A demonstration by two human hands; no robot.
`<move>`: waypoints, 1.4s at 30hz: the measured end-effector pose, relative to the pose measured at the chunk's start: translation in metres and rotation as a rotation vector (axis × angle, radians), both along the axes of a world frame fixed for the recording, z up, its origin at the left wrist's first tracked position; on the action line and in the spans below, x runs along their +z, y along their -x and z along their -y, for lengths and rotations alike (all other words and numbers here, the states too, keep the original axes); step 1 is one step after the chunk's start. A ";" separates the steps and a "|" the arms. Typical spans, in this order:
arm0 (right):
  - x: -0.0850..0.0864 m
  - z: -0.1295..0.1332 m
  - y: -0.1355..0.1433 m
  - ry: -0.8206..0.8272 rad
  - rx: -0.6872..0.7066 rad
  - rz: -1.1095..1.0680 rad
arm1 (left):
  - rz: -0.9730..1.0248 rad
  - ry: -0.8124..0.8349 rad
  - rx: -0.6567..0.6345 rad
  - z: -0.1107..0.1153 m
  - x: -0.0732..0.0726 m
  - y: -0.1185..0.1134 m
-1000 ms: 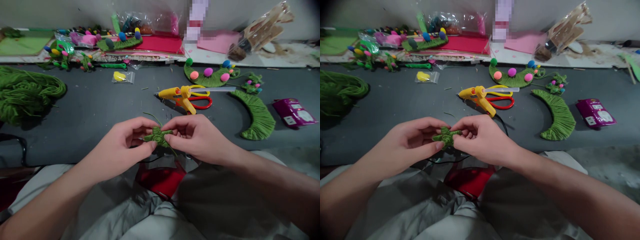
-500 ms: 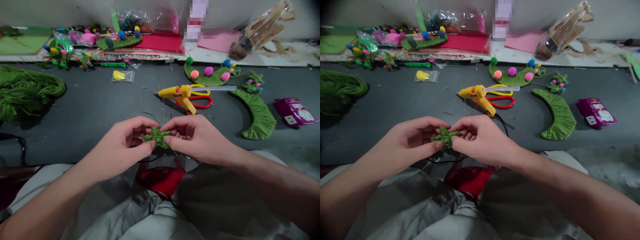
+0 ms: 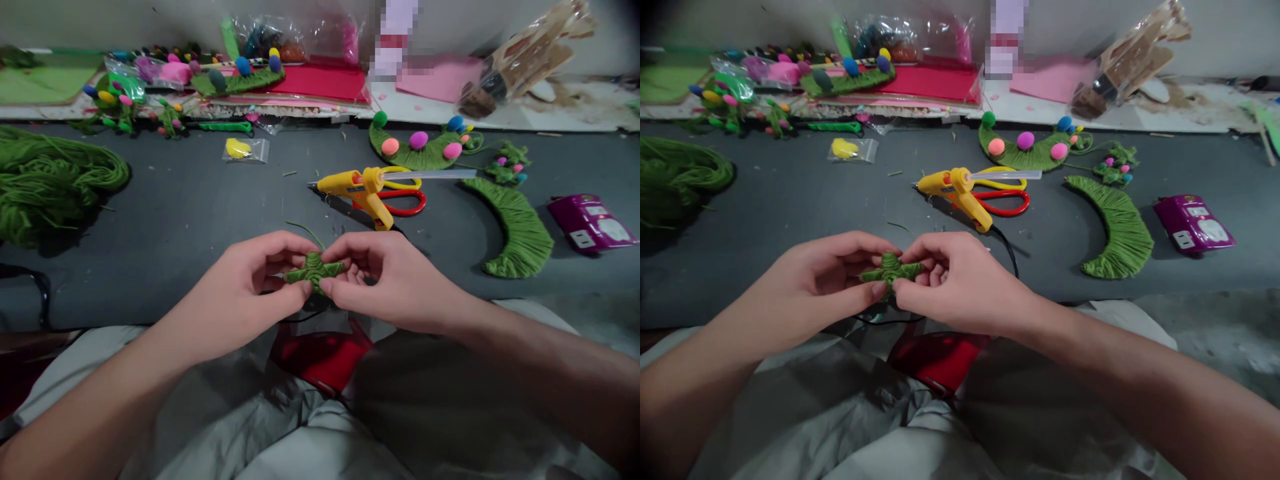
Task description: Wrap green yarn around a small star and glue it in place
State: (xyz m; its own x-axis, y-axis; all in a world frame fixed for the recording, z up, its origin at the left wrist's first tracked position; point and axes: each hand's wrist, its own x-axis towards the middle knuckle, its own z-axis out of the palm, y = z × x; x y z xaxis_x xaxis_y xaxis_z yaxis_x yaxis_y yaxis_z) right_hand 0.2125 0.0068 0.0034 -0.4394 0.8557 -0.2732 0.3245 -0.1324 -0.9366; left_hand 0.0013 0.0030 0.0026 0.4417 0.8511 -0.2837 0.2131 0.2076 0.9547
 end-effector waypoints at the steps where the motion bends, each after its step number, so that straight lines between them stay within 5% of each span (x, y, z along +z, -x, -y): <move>1: 0.000 0.000 0.000 -0.005 -0.002 0.004 | -0.001 0.000 0.000 0.000 0.000 0.000; 42: -0.006 -0.003 0.002 0.030 -0.009 -0.023 | -0.076 -0.038 -0.019 0.000 0.002 0.001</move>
